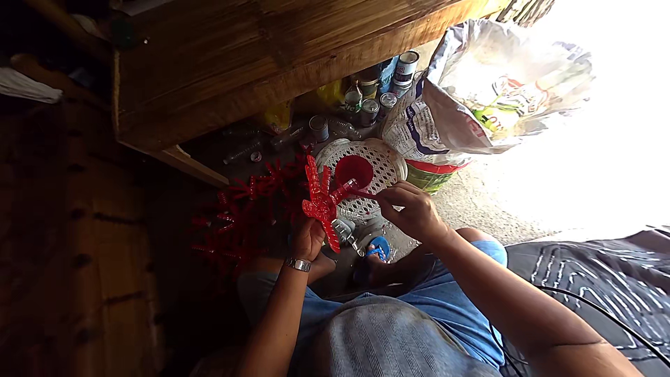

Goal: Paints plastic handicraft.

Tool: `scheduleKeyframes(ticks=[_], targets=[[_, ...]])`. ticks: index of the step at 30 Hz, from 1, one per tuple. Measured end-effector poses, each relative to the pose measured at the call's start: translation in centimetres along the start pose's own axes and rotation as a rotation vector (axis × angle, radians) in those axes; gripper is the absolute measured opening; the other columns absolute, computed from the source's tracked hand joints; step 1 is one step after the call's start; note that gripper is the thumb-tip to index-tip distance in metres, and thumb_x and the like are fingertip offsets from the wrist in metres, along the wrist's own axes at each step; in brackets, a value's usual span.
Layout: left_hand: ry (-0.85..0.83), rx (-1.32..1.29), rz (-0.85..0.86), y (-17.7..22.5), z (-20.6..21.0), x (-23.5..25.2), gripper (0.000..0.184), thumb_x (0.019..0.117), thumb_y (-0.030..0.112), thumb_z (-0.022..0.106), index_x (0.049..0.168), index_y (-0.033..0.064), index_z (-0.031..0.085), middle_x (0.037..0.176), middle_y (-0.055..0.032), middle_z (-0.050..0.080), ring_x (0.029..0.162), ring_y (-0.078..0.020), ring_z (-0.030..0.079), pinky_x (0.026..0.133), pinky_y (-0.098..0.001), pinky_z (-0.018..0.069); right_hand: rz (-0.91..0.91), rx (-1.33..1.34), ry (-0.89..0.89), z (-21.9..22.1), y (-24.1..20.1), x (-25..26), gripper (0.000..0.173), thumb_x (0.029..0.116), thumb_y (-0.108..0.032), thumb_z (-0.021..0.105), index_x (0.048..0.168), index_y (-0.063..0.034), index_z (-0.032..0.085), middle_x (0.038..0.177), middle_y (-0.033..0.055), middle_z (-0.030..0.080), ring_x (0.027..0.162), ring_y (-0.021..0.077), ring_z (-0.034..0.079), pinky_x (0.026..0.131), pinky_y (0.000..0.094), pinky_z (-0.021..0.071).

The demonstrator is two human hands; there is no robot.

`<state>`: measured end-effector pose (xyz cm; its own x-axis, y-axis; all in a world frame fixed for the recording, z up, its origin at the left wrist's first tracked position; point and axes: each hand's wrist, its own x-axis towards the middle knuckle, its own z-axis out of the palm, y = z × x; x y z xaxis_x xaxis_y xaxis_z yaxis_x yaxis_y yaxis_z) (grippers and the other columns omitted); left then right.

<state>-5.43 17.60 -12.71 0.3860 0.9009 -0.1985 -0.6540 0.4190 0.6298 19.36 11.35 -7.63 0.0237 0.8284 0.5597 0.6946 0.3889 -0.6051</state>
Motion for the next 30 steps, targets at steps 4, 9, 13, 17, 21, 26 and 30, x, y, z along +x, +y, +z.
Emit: scheduleKeyframes(ticks=[4,9,13,17,21,26,30], targets=[[-0.006,-0.023,-0.007,-0.2,-0.1,0.1,0.029,0.0896,0.021,0.075,0.115,0.013,0.063,0.105,-0.0069,0.072,0.098,-0.0176,0.071,0.087,-0.0361,0.0599,0.019,0.014,0.008,0.3,0.3,0.5,0.015,0.0951,-0.013,0.067,0.099,-0.003,0.078,0.089,0.0058,0.071,0.083,0.0086,0.069,0.077,0.0224,0.06],[0.013,-0.008,-0.011,-0.1,0.0,0.0,0.035,0.0888,0.022,0.075,0.119,0.0139,0.06,0.108,-0.0064,0.072,0.1,-0.0177,0.071,0.088,-0.0367,0.0594,-0.007,-0.023,-0.008,0.3,0.1,0.1,0.016,0.0942,-0.016,0.066,0.094,-0.0051,0.077,0.084,0.0048,0.071,0.081,0.0103,0.067,0.075,0.0239,0.0572],[0.025,-0.022,-0.016,0.0,0.2,-0.1,0.024,0.0926,0.018,0.069,0.115,0.0139,0.061,0.105,-0.0055,0.072,0.097,-0.0158,0.071,0.086,-0.0341,0.0599,-0.014,-0.028,0.015,-0.4,-0.6,-0.2,0.015,0.0926,-0.014,0.066,0.091,-0.0039,0.077,0.082,0.0052,0.071,0.08,0.0094,0.068,0.074,0.022,0.0578],[0.016,-0.045,-0.013,-0.1,-0.1,-0.1,0.027,0.0897,0.018,0.074,0.114,0.0131,0.063,0.104,-0.007,0.073,0.096,-0.0172,0.072,0.086,-0.0349,0.0604,-0.017,-0.035,0.016,-0.3,-0.8,0.6,0.015,0.0936,-0.014,0.067,0.094,-0.0036,0.078,0.084,0.005,0.071,0.079,0.0096,0.067,0.074,0.0227,0.0581],[0.005,-0.037,-0.02,-0.1,-0.2,0.1,0.032,0.0895,0.02,0.075,0.117,0.0129,0.061,0.107,-0.008,0.072,0.099,-0.0186,0.071,0.088,-0.037,0.0595,-0.003,-0.053,-0.012,-0.1,-0.1,0.1,0.015,0.0948,-0.015,0.066,0.095,-0.0058,0.077,0.084,0.0038,0.071,0.081,0.0106,0.067,0.076,0.0243,0.057],[0.015,-0.032,-0.018,-0.1,-0.1,0.0,0.026,0.0927,0.017,0.07,0.116,0.0129,0.061,0.105,-0.0069,0.072,0.098,-0.017,0.071,0.087,-0.035,0.0596,-0.007,-0.048,0.022,-0.6,-0.6,-0.1,0.014,0.0926,-0.013,0.066,0.092,-0.0036,0.077,0.083,0.0054,0.07,0.079,0.0092,0.067,0.073,0.0217,0.0579],[0.009,-0.037,-0.013,-0.1,-0.1,-0.1,0.026,0.0919,0.018,0.071,0.116,0.0127,0.062,0.106,-0.0074,0.072,0.098,-0.0178,0.071,0.087,-0.0354,0.0599,-0.007,-0.05,0.015,0.0,-0.3,0.7,0.014,0.0932,-0.013,0.067,0.095,-0.0047,0.078,0.084,0.0047,0.071,0.081,0.0103,0.067,0.075,0.0235,0.058]])
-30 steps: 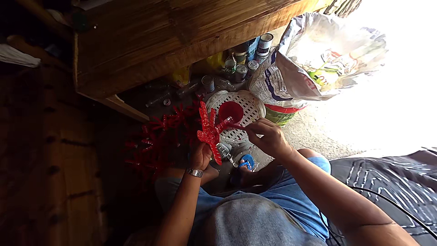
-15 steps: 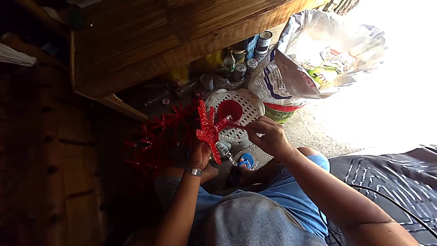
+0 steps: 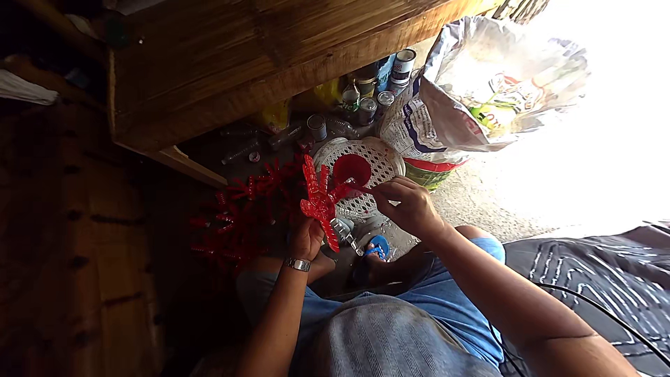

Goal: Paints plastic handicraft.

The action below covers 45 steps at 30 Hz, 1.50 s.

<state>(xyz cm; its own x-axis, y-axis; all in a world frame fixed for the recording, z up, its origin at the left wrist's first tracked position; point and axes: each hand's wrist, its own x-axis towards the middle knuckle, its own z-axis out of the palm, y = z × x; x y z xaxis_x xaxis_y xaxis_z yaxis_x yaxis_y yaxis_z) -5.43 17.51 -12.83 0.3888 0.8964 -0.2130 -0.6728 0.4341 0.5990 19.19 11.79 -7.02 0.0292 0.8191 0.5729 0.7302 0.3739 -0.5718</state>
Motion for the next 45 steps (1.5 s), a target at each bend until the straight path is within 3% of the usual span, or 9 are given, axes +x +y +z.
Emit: scheduleKeyframes(ticks=[7,11,17,25,33,39,45], targets=[[0.015,0.039,0.008,0.2,0.5,-0.2,0.023,0.0946,0.015,0.064,0.117,0.014,0.059,0.106,-0.0049,0.071,0.099,-0.0155,0.07,0.088,-0.0341,0.0593,-0.009,0.002,-0.014,-0.7,-0.5,-1.5,0.016,0.0939,-0.014,0.064,0.092,-0.0051,0.078,0.082,0.0042,0.071,0.079,0.0085,0.066,0.073,0.021,0.056],[-0.005,-0.001,0.0,0.0,0.0,0.0,0.033,0.0892,0.019,0.075,0.118,0.0131,0.06,0.107,-0.0069,0.072,0.098,-0.0175,0.071,0.087,-0.0357,0.0601,-0.019,0.015,0.033,-1.0,-0.4,-0.8,0.015,0.0942,-0.012,0.065,0.095,-0.0031,0.078,0.085,0.0056,0.071,0.08,0.0089,0.067,0.073,0.0217,0.0573],[-0.005,0.016,0.015,0.4,-0.9,-0.9,0.036,0.0898,0.018,0.072,0.121,0.012,0.056,0.107,-0.0072,0.072,0.098,-0.0173,0.071,0.085,-0.0352,0.0604,0.005,0.023,0.022,-0.3,0.1,0.4,0.017,0.0955,-0.015,0.066,0.099,-0.0025,0.077,0.087,0.006,0.071,0.08,0.0091,0.068,0.074,0.0227,0.0592],[-0.018,0.029,0.025,0.2,-1.4,-0.9,0.034,0.0889,0.02,0.074,0.119,0.0131,0.06,0.107,-0.0062,0.072,0.099,-0.0164,0.071,0.087,-0.0346,0.0599,0.001,0.027,-0.047,0.5,0.5,-0.4,0.017,0.0968,-0.016,0.066,0.101,-0.0051,0.078,0.089,0.0044,0.073,0.084,0.0109,0.068,0.08,0.0257,0.0579],[0.002,0.02,0.009,0.2,-1.3,-1.0,0.037,0.0893,0.019,0.074,0.122,0.0134,0.058,0.11,-0.0056,0.071,0.101,-0.0166,0.07,0.089,-0.0354,0.0592,-0.021,0.012,-0.018,-0.2,-0.3,-0.4,0.015,0.0942,-0.015,0.066,0.094,-0.0045,0.077,0.083,0.0045,0.071,0.079,0.0097,0.066,0.074,0.0231,0.0563],[-0.011,0.032,0.027,0.5,-0.9,-0.9,0.046,0.0834,0.025,0.082,0.121,0.013,0.06,0.109,-0.0065,0.072,0.1,-0.0174,0.071,0.089,-0.036,0.0596,0.01,-0.023,-0.062,-0.1,0.0,-0.5,0.017,0.0967,-0.017,0.064,0.097,-0.0065,0.078,0.085,0.0037,0.072,0.082,0.0113,0.067,0.077,0.0254,0.057],[-0.024,0.028,0.014,0.3,-1.2,-0.9,0.039,0.0893,0.022,0.075,0.123,0.0136,0.059,0.11,-0.0057,0.072,0.101,-0.0167,0.07,0.09,-0.0351,0.0588,-0.007,-0.028,-0.005,-0.8,-0.5,-0.5,0.016,0.0938,-0.014,0.065,0.093,-0.0039,0.077,0.083,0.0053,0.071,0.078,0.0101,0.067,0.072,0.0229,0.0573]])
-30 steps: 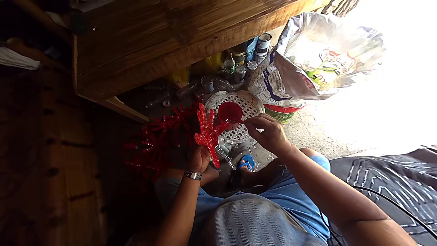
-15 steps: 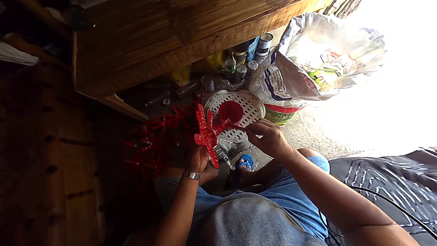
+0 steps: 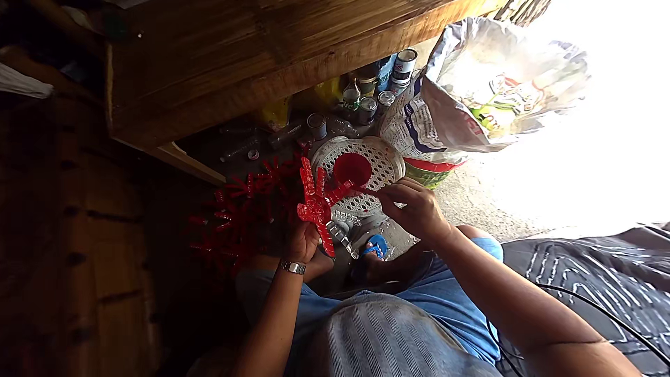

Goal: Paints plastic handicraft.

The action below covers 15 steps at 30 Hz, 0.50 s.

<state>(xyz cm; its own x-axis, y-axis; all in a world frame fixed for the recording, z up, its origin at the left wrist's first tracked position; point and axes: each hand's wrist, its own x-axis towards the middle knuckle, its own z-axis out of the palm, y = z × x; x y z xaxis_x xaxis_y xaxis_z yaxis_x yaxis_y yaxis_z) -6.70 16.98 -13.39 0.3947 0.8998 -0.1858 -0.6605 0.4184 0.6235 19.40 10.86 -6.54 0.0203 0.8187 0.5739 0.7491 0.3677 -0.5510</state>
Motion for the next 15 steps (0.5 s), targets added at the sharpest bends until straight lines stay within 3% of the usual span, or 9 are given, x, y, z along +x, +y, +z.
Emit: scheduleKeyframes(ticks=[4,11,15], targets=[[-0.002,-0.009,-0.004,0.0,0.0,-0.1,0.045,0.0867,0.023,0.079,0.125,0.0137,0.057,0.111,-0.0067,0.071,0.101,-0.0177,0.07,0.09,-0.0357,0.0591,0.018,0.003,-0.025,0.6,0.6,0.6,0.017,0.0959,-0.016,0.066,0.1,-0.0045,0.078,0.087,0.0054,0.071,0.081,0.011,0.068,0.075,0.0246,0.0584],[0.023,-0.004,-0.005,0.0,0.0,-0.3,0.039,0.0888,0.019,0.076,0.123,0.0128,0.059,0.109,-0.0066,0.072,0.1,-0.0172,0.071,0.089,-0.0345,0.0595,0.009,0.015,0.0,0.0,0.1,-0.5,0.015,0.0937,-0.014,0.065,0.093,-0.0036,0.077,0.083,0.0054,0.071,0.079,0.01,0.068,0.073,0.0233,0.0579],[0.016,-0.005,-0.003,-0.1,0.0,-0.3,0.038,0.0884,0.019,0.076,0.122,0.013,0.06,0.109,-0.0069,0.072,0.1,-0.0178,0.071,0.088,-0.0357,0.0598,0.02,0.006,0.001,0.3,0.2,0.5,0.016,0.0951,-0.014,0.066,0.098,-0.0033,0.077,0.086,0.0064,0.071,0.08,0.0111,0.068,0.074,0.0243,0.0588]])
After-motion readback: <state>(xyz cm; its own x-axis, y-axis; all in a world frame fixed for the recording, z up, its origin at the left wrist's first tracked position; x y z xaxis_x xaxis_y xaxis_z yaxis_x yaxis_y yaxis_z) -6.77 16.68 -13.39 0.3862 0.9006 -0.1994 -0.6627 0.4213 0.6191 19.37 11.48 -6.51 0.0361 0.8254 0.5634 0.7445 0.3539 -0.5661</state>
